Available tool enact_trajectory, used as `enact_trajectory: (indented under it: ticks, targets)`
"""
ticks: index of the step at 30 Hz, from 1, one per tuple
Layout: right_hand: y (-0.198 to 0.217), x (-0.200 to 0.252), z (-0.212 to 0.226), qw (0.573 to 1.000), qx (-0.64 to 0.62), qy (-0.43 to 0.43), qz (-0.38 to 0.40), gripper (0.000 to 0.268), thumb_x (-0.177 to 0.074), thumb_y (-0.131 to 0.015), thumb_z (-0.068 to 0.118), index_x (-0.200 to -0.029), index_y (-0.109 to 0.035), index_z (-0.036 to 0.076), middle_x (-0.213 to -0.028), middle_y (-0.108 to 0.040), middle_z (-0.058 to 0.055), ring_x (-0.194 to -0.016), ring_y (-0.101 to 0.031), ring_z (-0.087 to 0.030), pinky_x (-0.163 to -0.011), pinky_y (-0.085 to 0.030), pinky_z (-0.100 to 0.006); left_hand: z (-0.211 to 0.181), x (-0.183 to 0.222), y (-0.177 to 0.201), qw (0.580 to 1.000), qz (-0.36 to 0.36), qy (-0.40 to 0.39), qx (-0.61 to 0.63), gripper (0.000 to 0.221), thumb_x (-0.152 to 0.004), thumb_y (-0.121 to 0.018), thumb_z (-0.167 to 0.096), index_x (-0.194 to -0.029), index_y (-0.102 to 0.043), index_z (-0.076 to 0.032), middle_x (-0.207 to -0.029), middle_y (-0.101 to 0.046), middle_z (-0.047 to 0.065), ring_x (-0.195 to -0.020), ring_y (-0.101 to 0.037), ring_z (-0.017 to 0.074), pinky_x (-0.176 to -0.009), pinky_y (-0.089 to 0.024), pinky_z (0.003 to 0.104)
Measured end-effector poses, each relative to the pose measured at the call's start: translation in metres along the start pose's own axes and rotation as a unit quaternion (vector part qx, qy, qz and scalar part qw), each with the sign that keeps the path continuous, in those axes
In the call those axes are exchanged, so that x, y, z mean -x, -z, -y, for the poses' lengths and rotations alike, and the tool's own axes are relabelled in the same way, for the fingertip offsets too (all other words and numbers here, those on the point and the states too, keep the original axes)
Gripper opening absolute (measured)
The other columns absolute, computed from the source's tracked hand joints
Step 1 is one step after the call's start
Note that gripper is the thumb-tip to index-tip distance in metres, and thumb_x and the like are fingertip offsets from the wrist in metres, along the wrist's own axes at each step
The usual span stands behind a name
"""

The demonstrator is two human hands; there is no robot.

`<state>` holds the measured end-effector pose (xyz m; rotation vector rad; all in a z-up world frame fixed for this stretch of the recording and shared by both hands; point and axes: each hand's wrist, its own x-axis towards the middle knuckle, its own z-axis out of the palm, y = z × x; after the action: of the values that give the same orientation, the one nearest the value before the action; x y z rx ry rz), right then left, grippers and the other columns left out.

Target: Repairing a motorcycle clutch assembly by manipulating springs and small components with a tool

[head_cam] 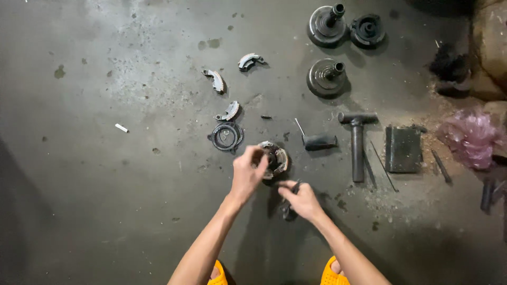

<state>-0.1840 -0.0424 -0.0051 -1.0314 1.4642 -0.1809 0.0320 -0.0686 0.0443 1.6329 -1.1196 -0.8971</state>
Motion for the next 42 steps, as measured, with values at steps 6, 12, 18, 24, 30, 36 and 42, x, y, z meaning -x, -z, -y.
enact_trajectory:
  ticks: [6, 12, 18, 24, 30, 36, 42]
  targets:
    - [0.016, -0.013, -0.005, 0.991, -0.135, 0.008, -0.020, 0.027, -0.090, -0.077, 0.021, -0.106, -0.078, 0.000, -0.068, -0.072, -0.021, -0.040, -0.058, -0.017, -0.028, -0.046, -0.025, 0.034, 0.066, -0.024, 0.994, 0.089, -0.056, -0.003, 0.017, -0.081, -0.084, -0.008, -0.091, -0.077, -0.020, -0.079, -0.076, 0.000, -0.075, -0.075, 0.0194, -0.068, -0.060, 0.031]
    - [0.024, -0.008, -0.009, 0.996, -0.085, 0.003, -0.010, 0.023, -0.083, -0.081, 0.018, -0.099, -0.080, 0.001, -0.070, -0.075, -0.018, -0.045, -0.060, -0.016, -0.034, -0.051, -0.024, 0.036, 0.084, -0.027, 0.985, 0.101, 0.125, 0.056, 0.014, -0.078, -0.082, -0.008, -0.087, -0.082, -0.019, -0.077, -0.079, 0.004, -0.073, -0.075, 0.0152, -0.068, -0.058, 0.029]
    - [0.037, 0.009, 0.044, 0.997, -0.054, 0.006, -0.052, 0.027, -0.093, -0.072, 0.022, -0.102, -0.078, -0.003, -0.076, -0.076, -0.022, -0.051, -0.062, -0.020, -0.039, -0.054, -0.028, 0.030, 0.045, -0.018, 0.980, 0.107, -0.129, -0.102, 0.014, -0.086, -0.078, -0.010, -0.097, -0.071, -0.016, -0.094, -0.068, 0.008, -0.091, -0.067, 0.0312, -0.081, -0.054, 0.041]
    - [0.057, -0.006, 0.040, 0.984, -0.081, 0.074, -0.141, 0.026, -0.098, -0.067, 0.019, -0.083, -0.078, 0.001, -0.063, -0.070, -0.021, -0.049, -0.066, -0.022, -0.042, -0.058, -0.032, 0.050, 0.006, -0.014, 0.907, 0.129, -0.270, -0.295, 0.008, -0.090, -0.070, -0.024, -0.095, -0.064, -0.022, -0.094, -0.056, 0.000, -0.096, -0.056, 0.0227, -0.088, -0.043, 0.037]
    - [0.046, 0.004, 0.089, 0.952, 0.032, 0.253, -0.167, 0.025, -0.099, -0.068, 0.017, -0.077, -0.076, 0.007, -0.063, -0.070, -0.013, -0.048, -0.069, -0.018, -0.044, -0.057, -0.027, 0.072, 0.007, -0.023, 0.863, 0.158, -0.328, -0.352, 0.011, -0.094, -0.061, -0.030, -0.095, -0.060, -0.019, -0.094, -0.056, 0.003, -0.095, -0.053, 0.0257, -0.093, -0.039, 0.044]
    - [0.034, 0.001, 0.132, 0.903, 0.119, 0.377, -0.168, 0.025, -0.102, -0.066, 0.014, -0.078, -0.073, 0.010, -0.072, -0.071, -0.004, -0.059, -0.069, -0.016, -0.053, -0.056, -0.029, 0.068, 0.008, -0.024, 0.851, 0.145, -0.336, -0.378, 0.015, -0.088, -0.065, -0.029, -0.094, -0.059, -0.016, -0.092, -0.053, 0.005, -0.093, -0.054, 0.0267, -0.092, -0.041, 0.045]
    - [0.016, -0.007, 0.119, 0.862, 0.181, 0.451, -0.145, 0.018, -0.100, -0.068, 0.016, -0.083, -0.071, 0.016, -0.077, -0.068, 0.002, -0.066, -0.069, -0.019, -0.061, -0.058, -0.029, 0.066, 0.009, -0.021, 0.855, 0.148, -0.333, -0.368, 0.015, -0.091, -0.063, -0.029, -0.092, -0.057, -0.015, -0.092, -0.051, 0.005, -0.094, -0.054, 0.0258, -0.094, -0.040, 0.045]
